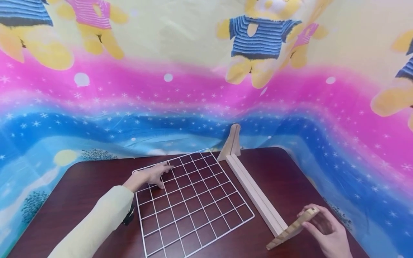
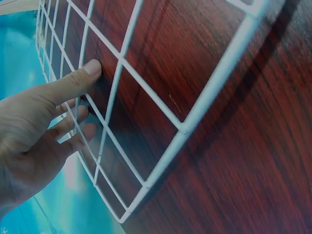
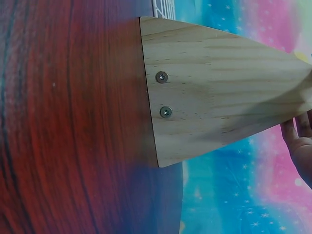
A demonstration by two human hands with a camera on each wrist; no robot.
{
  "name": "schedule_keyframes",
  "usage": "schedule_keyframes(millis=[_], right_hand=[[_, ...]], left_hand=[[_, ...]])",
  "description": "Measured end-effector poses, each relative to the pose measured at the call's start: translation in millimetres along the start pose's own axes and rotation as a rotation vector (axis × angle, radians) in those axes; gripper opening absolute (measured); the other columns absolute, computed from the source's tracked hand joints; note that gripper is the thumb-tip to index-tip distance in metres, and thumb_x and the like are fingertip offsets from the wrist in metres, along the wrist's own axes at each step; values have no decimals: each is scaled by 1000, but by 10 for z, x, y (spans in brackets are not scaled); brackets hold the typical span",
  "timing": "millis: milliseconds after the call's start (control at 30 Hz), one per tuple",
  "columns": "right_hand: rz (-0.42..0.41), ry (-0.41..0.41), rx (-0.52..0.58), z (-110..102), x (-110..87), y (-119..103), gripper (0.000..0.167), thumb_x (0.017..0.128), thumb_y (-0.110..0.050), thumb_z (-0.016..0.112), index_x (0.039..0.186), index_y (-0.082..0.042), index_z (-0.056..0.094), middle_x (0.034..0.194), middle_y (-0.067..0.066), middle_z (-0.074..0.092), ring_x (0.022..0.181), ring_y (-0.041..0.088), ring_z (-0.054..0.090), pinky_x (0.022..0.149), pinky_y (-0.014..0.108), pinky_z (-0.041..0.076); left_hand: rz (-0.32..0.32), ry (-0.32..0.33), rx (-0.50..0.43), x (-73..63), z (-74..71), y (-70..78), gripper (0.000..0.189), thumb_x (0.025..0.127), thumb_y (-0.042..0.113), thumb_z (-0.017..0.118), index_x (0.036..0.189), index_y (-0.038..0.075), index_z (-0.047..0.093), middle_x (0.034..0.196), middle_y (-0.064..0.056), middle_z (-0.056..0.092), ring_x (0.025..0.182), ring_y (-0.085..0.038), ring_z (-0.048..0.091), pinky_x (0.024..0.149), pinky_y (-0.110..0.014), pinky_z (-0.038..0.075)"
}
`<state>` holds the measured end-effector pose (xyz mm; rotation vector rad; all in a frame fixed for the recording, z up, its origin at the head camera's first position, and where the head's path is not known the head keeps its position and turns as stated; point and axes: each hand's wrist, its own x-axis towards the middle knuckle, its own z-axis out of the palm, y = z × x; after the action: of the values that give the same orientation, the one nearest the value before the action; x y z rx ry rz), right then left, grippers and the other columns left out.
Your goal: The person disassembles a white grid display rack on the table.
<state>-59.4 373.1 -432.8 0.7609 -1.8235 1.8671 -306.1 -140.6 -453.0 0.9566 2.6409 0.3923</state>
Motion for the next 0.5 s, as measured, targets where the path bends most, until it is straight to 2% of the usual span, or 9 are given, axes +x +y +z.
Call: schedule_keyframes(millis=[100,233,433,500], right_hand=[[22,19,-20,15,-11,-12,44,75,37,50,117,27,42,104,21,64,99,22,65,84,25,50],[48,38,-50,39,-18,-30,43,75,36,50,116,28,40,103,21,64,99,22,65,84,25,50],[130,88,-132,71,-9,-76,42,77,33,54,117,24,43,102,16,65,97,20,66,82,25,51],[113,87,-111,80,-8,-77,42,77,33,53,117,25,43,102,17,65,97,21,66,82,25,51]], left_hand=[[-23,-28,-3,21,-4,11,83,74,7,83,144,-4,38,135,-25,38,116,-37,47,91,-47,43],[-32,-55,31,54,-17,27,78,76,2,78,143,-3,39,139,-25,35,125,-40,38,94,-50,40],[-33,-60,76,105,-65,31,79,71,-4,73,143,-1,41,129,-18,40,113,-31,41,85,-42,40],[-37,-69,88,120,-82,30,80,70,-3,74,143,0,41,128,-17,41,113,-31,41,85,-42,40]])
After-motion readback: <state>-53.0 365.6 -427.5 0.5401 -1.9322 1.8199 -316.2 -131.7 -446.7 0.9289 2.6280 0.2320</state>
